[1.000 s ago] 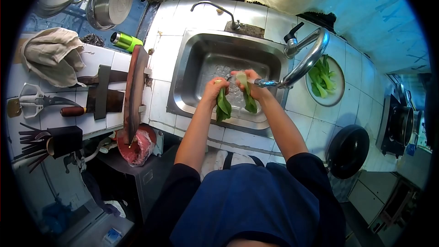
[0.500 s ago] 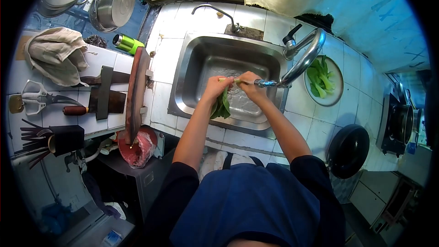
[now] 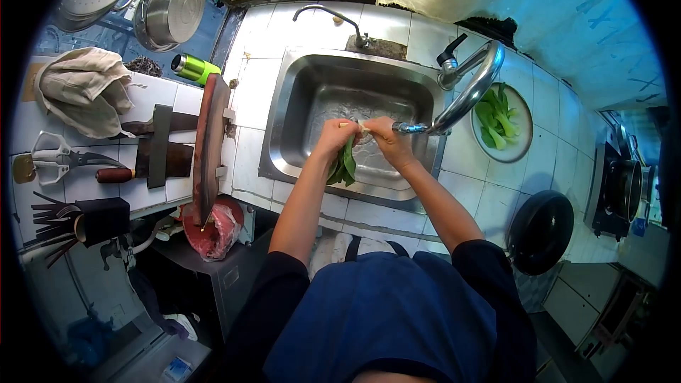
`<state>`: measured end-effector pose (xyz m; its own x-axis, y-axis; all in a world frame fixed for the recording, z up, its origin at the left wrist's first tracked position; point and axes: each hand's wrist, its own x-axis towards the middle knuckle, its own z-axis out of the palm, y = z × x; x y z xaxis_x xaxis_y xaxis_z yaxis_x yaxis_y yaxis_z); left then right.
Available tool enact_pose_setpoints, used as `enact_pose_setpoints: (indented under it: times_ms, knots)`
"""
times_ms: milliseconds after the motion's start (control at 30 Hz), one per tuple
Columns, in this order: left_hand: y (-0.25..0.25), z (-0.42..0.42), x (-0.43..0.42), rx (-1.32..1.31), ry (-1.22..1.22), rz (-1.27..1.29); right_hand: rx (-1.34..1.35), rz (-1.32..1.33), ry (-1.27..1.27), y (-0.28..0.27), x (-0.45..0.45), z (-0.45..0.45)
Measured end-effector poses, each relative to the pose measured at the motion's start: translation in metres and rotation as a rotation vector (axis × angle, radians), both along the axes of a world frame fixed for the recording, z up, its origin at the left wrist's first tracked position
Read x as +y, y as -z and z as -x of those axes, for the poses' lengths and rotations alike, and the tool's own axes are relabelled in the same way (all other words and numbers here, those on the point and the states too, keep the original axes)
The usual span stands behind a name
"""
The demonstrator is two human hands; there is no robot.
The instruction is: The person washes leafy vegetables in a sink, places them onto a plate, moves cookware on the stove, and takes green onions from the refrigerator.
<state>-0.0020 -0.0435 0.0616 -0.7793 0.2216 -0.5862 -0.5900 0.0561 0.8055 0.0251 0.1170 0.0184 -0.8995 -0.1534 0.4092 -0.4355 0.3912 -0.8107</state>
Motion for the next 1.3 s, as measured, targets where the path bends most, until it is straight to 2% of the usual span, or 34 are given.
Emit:
enact_pose_setpoints:
  times_ms: [67,133,167,233,267,333,367,433,467,500,567,600,667,700,767,867,1067,1300]
  knots:
    - [-0.002,0.0,0.002,-0.025,-0.062,-0.054,-0.02,0.089,0.023,0.003,-0.004,-0.002]
    - [-0.004,0.001,0.0,-0.024,-0.051,-0.08,-0.201,0.233,0.067,0.001,-0.006,-0.007]
    - [-0.006,0.002,0.0,-0.021,-0.04,-0.108,-0.2,0.233,0.068,0.0,-0.008,-0.009]
    - [-0.005,0.003,0.001,-0.013,-0.037,-0.095,-0.458,0.508,0.123,0.001,-0.015,-0.013]
    - [-0.005,0.004,0.001,-0.005,-0.036,-0.083,-0.458,0.509,0.123,0.001,-0.018,-0.014]
    - [-0.003,0.002,-0.002,-0.021,-0.027,-0.03,-0.747,0.87,0.178,-0.004,-0.023,-0.017]
    - [-0.002,0.001,-0.004,-0.037,-0.017,0.021,-0.747,0.871,0.178,-0.002,-0.023,-0.015]
    - [0.007,-0.004,-0.015,-0.02,-0.008,0.069,-0.812,1.212,0.381,0.007,-0.019,-0.007]
    - [0.012,-0.006,-0.02,0.0,0.004,0.117,-0.748,1.194,0.262,0.011,-0.01,-0.005]
    - [0.012,-0.008,-0.023,0.001,0.008,0.117,-0.744,1.196,0.265,0.016,-0.006,-0.003]
    - [0.015,-0.012,-0.029,-0.057,-0.124,0.109,-0.632,0.949,0.277,0.027,-0.002,-0.001]
    - [0.013,-0.012,-0.028,-0.063,-0.118,0.099,-0.633,0.949,0.276,0.025,-0.001,-0.003]
    - [-0.003,-0.011,-0.017,-0.052,-0.094,0.076,-0.345,0.304,0.263,0.017,-0.001,-0.006]
    - [-0.006,-0.009,-0.012,-0.038,-0.064,0.052,-0.348,0.304,0.256,0.015,-0.003,-0.006]
    - [-0.005,-0.007,-0.007,-0.023,-0.017,0.021,0.056,-0.051,0.112,0.009,-0.003,-0.003]
    - [-0.005,-0.006,-0.002,-0.054,-0.003,-0.042,0.144,-0.126,0.068,-0.018,-0.002,-0.002]
    - [-0.014,-0.006,-0.003,-0.12,-0.026,-0.121,0.27,-0.226,0.016,-0.011,0.002,0.0]
    - [0.0,-0.008,-0.004,-0.111,-0.022,-0.098,0.222,-0.192,-0.033,-0.01,-0.005,-0.001]
